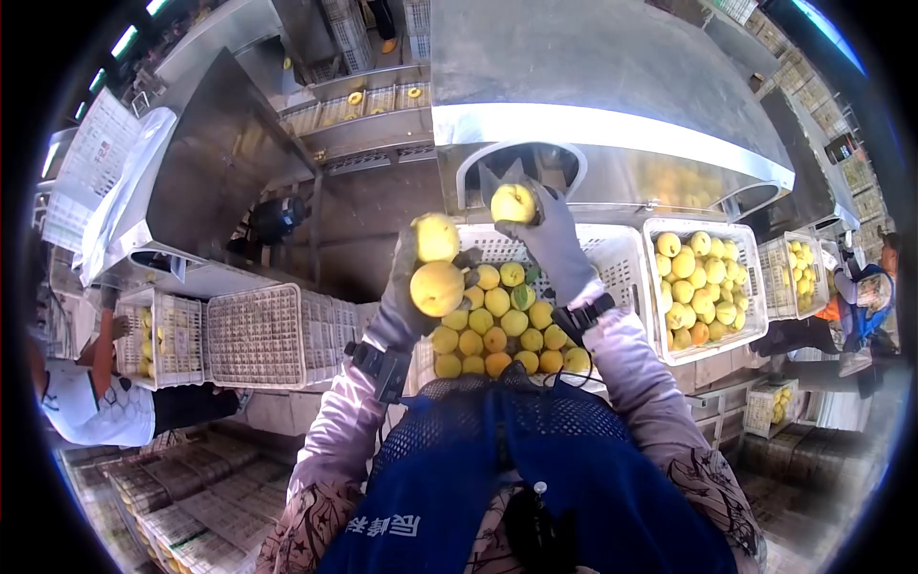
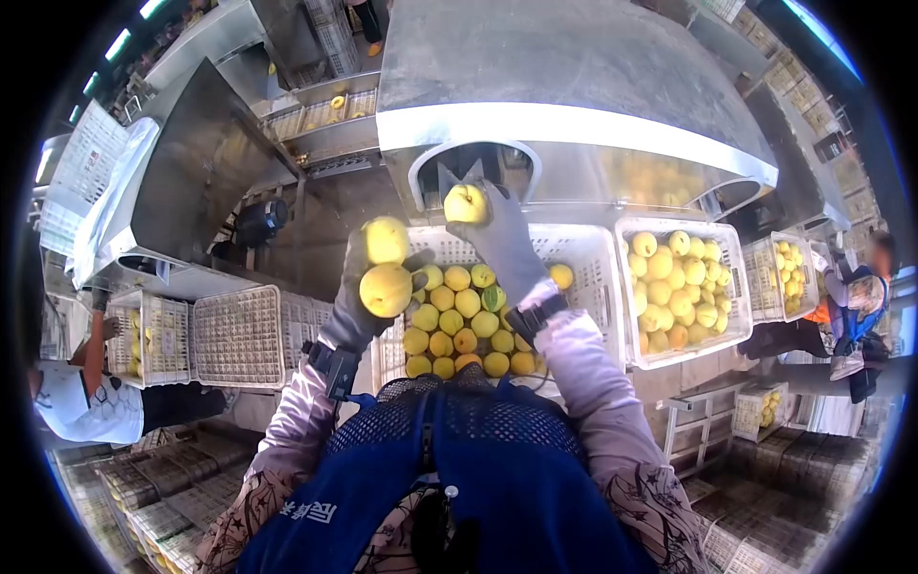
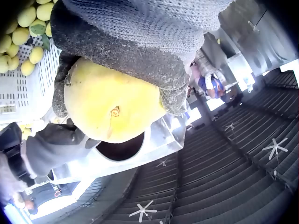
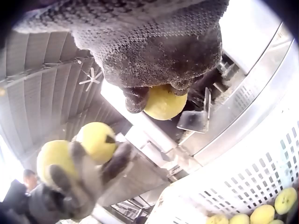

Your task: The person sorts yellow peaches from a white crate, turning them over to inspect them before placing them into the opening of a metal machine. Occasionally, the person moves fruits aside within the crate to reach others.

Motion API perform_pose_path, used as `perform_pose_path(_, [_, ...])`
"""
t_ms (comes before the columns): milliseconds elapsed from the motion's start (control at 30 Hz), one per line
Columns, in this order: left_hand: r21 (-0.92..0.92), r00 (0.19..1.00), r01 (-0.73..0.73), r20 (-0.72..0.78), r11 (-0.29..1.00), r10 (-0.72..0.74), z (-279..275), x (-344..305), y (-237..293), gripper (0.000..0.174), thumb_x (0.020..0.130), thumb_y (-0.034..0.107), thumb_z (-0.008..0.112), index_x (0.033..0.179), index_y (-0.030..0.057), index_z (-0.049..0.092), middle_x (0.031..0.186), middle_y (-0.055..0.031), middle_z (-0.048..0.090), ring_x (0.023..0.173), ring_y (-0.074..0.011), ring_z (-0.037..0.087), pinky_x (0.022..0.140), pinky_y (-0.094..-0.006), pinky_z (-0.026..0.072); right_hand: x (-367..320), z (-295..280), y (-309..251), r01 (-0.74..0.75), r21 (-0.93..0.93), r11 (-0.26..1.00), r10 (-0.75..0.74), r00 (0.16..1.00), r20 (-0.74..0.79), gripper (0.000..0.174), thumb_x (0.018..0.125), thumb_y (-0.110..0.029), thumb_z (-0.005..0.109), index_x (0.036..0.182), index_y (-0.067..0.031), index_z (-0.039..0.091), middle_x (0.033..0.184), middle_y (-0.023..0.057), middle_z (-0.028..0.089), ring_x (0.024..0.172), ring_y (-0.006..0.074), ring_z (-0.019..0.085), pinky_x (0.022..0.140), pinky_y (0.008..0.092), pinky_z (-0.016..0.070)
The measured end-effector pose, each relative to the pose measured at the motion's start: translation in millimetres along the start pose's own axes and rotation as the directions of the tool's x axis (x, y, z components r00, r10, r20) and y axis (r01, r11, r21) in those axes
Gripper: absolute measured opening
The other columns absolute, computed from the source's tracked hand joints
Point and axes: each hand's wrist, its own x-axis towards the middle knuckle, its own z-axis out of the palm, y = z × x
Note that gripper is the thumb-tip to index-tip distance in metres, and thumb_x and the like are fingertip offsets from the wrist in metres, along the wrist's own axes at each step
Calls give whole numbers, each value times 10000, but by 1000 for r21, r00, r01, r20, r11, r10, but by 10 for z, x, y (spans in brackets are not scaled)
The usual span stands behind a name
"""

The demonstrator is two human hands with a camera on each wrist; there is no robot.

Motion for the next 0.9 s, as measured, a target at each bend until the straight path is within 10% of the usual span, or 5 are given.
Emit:
perform_pose_path(367, [-832,888,328,110,447,-446,-426,-617,-455,807,937,783,526,1488,198,456,1406,-292,583,1046,-473,699,708,-586,629,784,221,225,-12,-302,953,-2,999,-44,755,764,-329,904,1342,39,587,1325,277,586,1235,450,578,1043,488,487])
perform_pose_path(467, [-232,950,252,-128,940,-286,-366,-643,-729,834,953,772,508,1461,111,478,1339,-271,632,1039,-426,712,698,-523,653,862,117,135,-69,-183,981,44,989,-139,723,830,-419,866,1310,49,594,1234,255,664,1156,439,634,1007,482,497])
perform_pose_path(500, [-292,932,352,22,889,-362,-433,-605,-726,1206,795,51,880,1671,180,61,1443,-234,550,1262,-296,651,978,-389,619,846,-31,-89,-226,-50,973,227,974,14,701,850,-420,858,1293,57,598,1210,272,673,1133,419,654,958,461,521])
perform_pose_path(767, [329,932,-317,284,889,227,64,-318,148,608,1105,497,466,1498,33,443,1273,-178,661,1088,-260,694,952,-339,587,-489,50,-489,94,107,990,-134,866,482,736,870,-105,833,1515,-43,484,1448,213,568,1199,254,643,1012,347,545])
perform_pose_path(900, [175,965,44,248,984,-87,-122,-318,-149,557,1123,379,482,1511,-17,435,1266,-127,656,1116,-169,662,1001,-276,541,-465,-37,-573,-371,338,865,162,843,513,724,840,-104,854,1480,-36,521,1343,124,641,1188,210,628,1037,337,508])
